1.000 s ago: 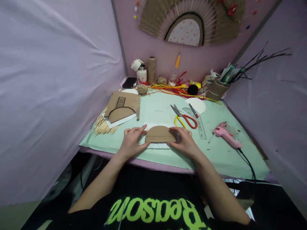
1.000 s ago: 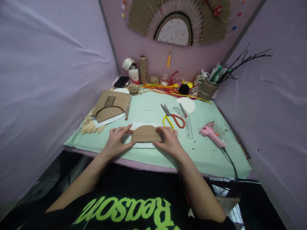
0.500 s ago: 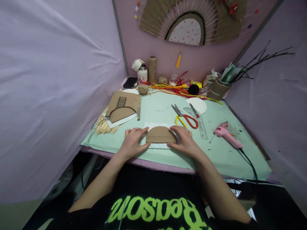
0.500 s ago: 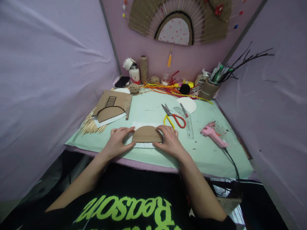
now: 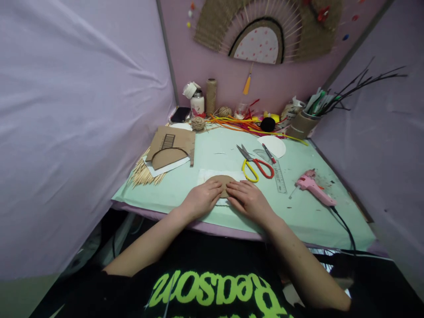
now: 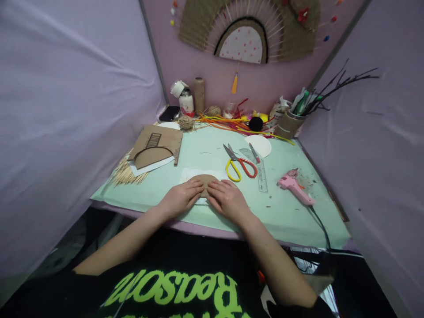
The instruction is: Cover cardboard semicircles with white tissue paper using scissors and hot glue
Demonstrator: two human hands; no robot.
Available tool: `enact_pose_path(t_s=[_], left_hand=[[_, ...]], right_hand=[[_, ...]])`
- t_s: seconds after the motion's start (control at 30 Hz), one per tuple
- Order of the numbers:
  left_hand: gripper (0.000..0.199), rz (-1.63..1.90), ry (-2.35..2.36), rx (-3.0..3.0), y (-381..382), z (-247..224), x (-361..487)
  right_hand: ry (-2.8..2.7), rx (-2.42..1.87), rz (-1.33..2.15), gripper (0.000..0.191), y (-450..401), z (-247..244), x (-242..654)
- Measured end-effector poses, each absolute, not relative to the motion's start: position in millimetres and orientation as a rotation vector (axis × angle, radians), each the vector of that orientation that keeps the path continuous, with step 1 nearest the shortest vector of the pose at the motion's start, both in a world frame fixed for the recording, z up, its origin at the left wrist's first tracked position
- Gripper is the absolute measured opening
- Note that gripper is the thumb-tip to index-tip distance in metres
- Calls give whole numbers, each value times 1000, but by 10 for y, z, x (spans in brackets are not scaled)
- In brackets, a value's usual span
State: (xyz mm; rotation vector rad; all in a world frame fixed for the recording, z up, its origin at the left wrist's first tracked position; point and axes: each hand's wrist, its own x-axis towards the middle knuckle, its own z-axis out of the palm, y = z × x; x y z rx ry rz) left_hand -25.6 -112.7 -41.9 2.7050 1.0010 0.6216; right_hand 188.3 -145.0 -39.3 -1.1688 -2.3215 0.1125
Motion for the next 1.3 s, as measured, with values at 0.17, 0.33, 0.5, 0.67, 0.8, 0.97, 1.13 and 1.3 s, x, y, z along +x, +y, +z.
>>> enact_pose_path(t_s=[0.17,0.33,0.5,0.67,0.8,0.97,1.13,1.3], left_hand=[[33,576,1015,2677,-1134,-447,-282],[34,529,1018,2661,-1133,-412,-280],[33,526,1004,2640,-1105,-404,-292],[34,543,996,2637,-1101,-462,-306],[34,500,985,2645,-1137,-403,-302],[30,476,824,2576,-998,-119,-311],[28,578,1496,2489,-591,-47,-301],[16,364,1639,2556,-440,-222,-261]], right_hand=[[-2339,-1193,96,25,-1457,-445,1892],[-2364,-1180,109,25,-1449,-435,1892],[-2361,-1174,110,25,-1436,-421,1898],[-2391,-1196,68,23,-1456,-385,1856],[-2472,-1206,45,22,-1440,-253,1805],[-2376,-1224,219,22,-1101,3,1921],[-2241,-1552,214,24,-686,23,2060],[-2351,-1684,151,20,-655,-112,2016]])
